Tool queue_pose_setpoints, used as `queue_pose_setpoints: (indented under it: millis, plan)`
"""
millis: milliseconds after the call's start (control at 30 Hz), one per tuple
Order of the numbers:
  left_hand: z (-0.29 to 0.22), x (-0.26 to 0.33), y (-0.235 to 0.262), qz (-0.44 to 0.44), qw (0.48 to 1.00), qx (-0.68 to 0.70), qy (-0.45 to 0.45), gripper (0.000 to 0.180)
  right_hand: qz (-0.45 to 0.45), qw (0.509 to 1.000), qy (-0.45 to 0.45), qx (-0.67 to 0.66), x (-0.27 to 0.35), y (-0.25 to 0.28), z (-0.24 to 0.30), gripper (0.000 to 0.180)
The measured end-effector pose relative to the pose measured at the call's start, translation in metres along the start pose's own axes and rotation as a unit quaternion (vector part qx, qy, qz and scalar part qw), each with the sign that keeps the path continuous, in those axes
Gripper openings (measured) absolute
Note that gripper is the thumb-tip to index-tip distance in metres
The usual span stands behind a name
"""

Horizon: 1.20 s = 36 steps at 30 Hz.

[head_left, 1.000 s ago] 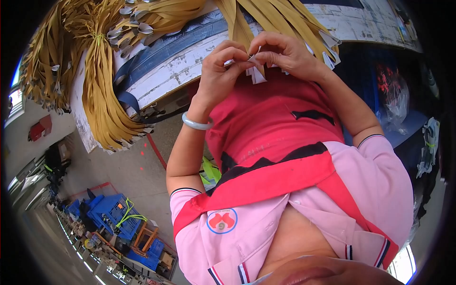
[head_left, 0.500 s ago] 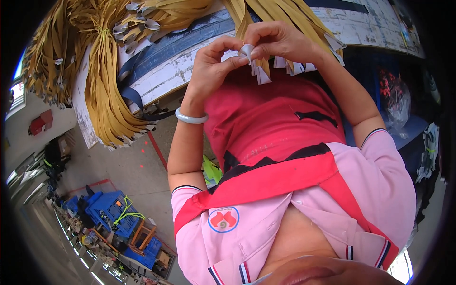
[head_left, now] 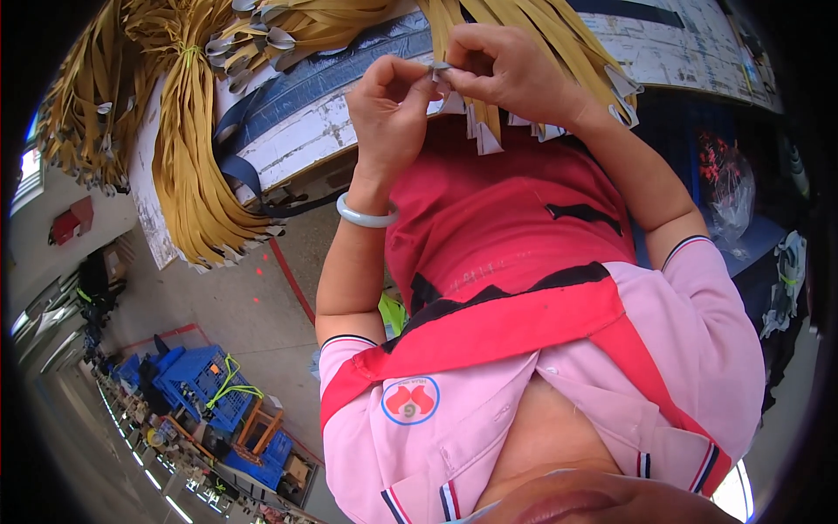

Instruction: Manually attaching white plastic components to the ends of yellow webbing straps.

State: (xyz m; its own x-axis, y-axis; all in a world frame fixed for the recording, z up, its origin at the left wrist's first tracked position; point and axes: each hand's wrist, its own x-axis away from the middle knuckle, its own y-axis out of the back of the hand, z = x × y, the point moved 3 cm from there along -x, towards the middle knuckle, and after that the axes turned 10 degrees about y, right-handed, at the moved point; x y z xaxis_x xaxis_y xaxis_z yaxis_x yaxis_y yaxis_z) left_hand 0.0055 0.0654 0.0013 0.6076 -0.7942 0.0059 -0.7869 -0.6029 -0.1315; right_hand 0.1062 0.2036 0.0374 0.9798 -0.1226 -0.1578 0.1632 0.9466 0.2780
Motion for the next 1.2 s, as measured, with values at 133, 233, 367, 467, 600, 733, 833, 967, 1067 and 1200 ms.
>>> queue_pose_setpoints:
  millis: [133, 233, 367, 467, 600, 733, 833, 967, 1067, 1200]
  plan:
    - [0.003, 0.007, -0.009, -0.097, 0.976, -0.151, -0.125, 0.009, -0.118, 0.948, 0.164, 0.246, 0.001, -0.009, -0.016, 0.016]
    - [-0.013, 0.011, -0.010, -0.093, 0.990, -0.065, -0.081, 0.010, -0.129, 0.965, 0.154, 0.167, -0.001, -0.004, -0.028, 0.009]
    - [-0.013, 0.004, 0.012, 0.021, 0.989, -0.130, -0.070, 0.012, -0.065, 0.991, 0.094, -0.068, 0.007, -0.013, -0.027, 0.012]
    - [-0.010, 0.007, 0.017, 0.004, 0.981, -0.185, -0.060, 0.006, -0.067, 0.991, 0.029, -0.113, 0.008, -0.009, -0.024, 0.018]
    - [-0.004, 0.009, 0.010, -0.001, 0.960, -0.253, -0.115, 0.008, -0.041, 0.991, -0.041, -0.121, 0.009, -0.012, -0.022, 0.026]
    - [-0.009, 0.014, 0.000, -0.004, 0.964, -0.238, -0.115, 0.011, -0.025, 0.990, -0.035, -0.136, 0.004, 0.001, -0.032, 0.030]
    - [0.004, 0.016, 0.007, -0.011, 0.962, -0.247, -0.112, 0.010, -0.008, 0.990, -0.046, -0.132, 0.007, -0.001, -0.046, 0.029]
    - [-0.018, 0.012, 0.070, -0.147, 0.985, -0.035, -0.079, 0.009, -0.204, 0.970, -0.090, -0.095, 0.031, 0.047, -0.087, 0.029]
    - [-0.039, 0.018, 0.148, -0.314, 0.936, 0.120, -0.106, 0.014, -0.176, 0.980, -0.058, -0.076, 0.040, 0.035, -0.051, 0.030]
    - [-0.022, 0.021, 0.124, -0.297, 0.952, 0.013, -0.075, 0.011, 0.008, 0.985, -0.170, 0.004, 0.060, 0.012, -0.047, 0.030]
